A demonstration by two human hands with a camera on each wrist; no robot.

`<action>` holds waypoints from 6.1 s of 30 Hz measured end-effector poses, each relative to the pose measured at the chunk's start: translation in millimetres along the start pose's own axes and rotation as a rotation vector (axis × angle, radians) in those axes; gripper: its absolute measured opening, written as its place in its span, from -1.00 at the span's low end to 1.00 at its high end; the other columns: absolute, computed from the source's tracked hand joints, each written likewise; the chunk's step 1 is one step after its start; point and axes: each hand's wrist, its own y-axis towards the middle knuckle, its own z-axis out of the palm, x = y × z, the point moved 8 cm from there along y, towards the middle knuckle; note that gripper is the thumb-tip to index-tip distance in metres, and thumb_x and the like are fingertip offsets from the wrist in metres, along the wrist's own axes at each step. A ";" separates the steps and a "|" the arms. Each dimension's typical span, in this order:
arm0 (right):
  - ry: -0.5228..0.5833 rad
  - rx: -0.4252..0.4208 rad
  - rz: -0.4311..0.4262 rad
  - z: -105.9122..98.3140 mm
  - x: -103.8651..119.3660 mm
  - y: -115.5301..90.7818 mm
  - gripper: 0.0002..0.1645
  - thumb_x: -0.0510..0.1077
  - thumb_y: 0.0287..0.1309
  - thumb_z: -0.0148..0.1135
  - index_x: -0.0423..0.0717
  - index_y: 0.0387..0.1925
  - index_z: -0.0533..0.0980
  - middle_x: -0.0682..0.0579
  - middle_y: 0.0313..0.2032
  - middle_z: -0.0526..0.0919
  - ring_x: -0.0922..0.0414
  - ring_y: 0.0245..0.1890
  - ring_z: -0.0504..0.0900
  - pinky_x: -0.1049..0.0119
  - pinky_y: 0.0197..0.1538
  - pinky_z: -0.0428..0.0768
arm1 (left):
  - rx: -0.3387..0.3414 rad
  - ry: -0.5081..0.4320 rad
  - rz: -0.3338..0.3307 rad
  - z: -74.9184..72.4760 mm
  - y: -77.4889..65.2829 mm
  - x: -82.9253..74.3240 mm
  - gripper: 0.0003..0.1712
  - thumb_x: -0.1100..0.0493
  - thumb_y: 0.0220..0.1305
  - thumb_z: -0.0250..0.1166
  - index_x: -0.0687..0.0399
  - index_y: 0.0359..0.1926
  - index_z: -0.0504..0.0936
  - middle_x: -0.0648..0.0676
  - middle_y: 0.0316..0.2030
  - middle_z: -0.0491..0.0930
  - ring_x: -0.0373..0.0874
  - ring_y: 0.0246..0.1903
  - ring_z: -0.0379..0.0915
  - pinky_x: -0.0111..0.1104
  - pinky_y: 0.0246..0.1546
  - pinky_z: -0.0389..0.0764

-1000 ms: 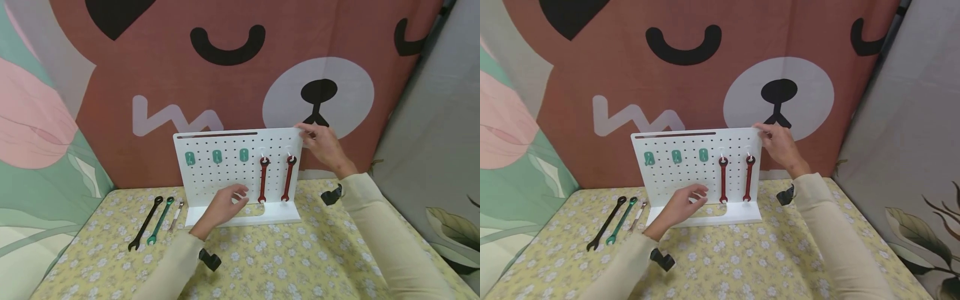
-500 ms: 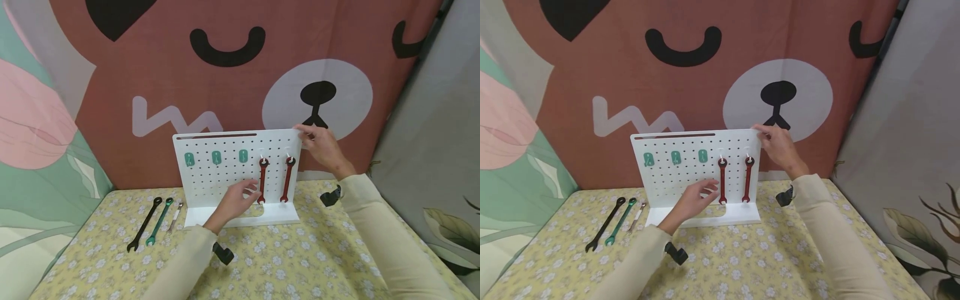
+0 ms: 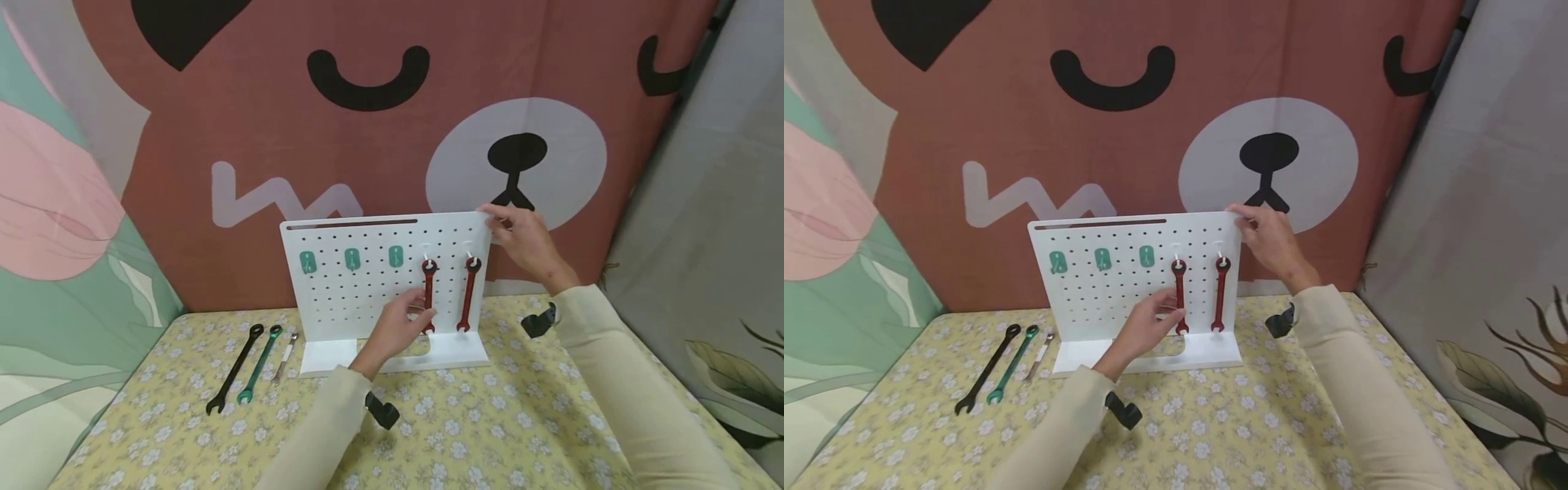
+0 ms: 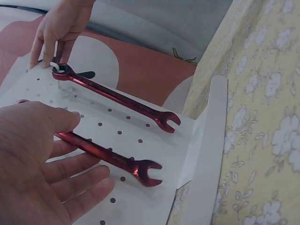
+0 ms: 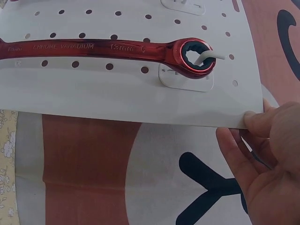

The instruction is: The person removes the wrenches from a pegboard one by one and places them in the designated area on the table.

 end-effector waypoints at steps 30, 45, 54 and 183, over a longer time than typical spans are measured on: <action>0.009 -0.001 -0.011 0.0 0.3 2.2 -0.62 -0.28 0.50 0.16 -0.16 0.26 0.60 -0.20 0.09 0.68 -0.12 -0.03 0.70 -0.10 -0.02 0.67 | 0.062 -0.095 -0.016 1.2 -8.4 9.9 -0.80 0.28 0.49 0.26 0.23 0.06 0.64 0.03 -0.17 0.64 -0.09 -0.19 0.60 -0.28 -0.24 0.71; 0.058 -0.016 -0.021 -3.7 0.4 -0.3 -0.60 -0.31 0.47 0.19 -0.16 0.27 0.60 -0.24 0.01 0.70 -0.11 -0.12 0.72 -0.07 -0.07 0.70 | 0.111 -0.291 -0.045 7.8 -12.3 0.5 -0.59 0.34 0.44 0.31 0.27 0.26 0.53 0.11 -0.21 0.60 -0.05 -0.27 0.65 -0.02 -0.19 0.74; 0.031 -0.015 -0.024 -3.5 2.6 -0.4 -0.60 -0.28 0.49 0.17 -0.13 0.28 0.59 -0.25 0.07 0.68 -0.13 -0.09 0.71 -0.09 -0.08 0.69 | 0.133 -0.308 -0.037 6.2 -15.6 -5.3 -0.54 0.34 0.44 0.30 0.32 0.29 0.48 0.13 -0.18 0.60 -0.02 -0.26 0.65 0.02 -0.16 0.72; 0.055 -0.031 -0.036 2.7 -1.6 1.5 -0.60 -0.27 0.49 0.17 -0.12 0.27 0.60 -0.22 0.07 0.69 -0.12 -0.13 0.74 -0.09 -0.11 0.70 | -0.042 0.438 -0.366 -265.7 -191.7 135.5 -0.75 0.23 0.51 0.22 0.39 -0.05 0.69 0.08 -0.35 0.65 -0.08 -0.47 0.49 -0.19 -0.48 0.55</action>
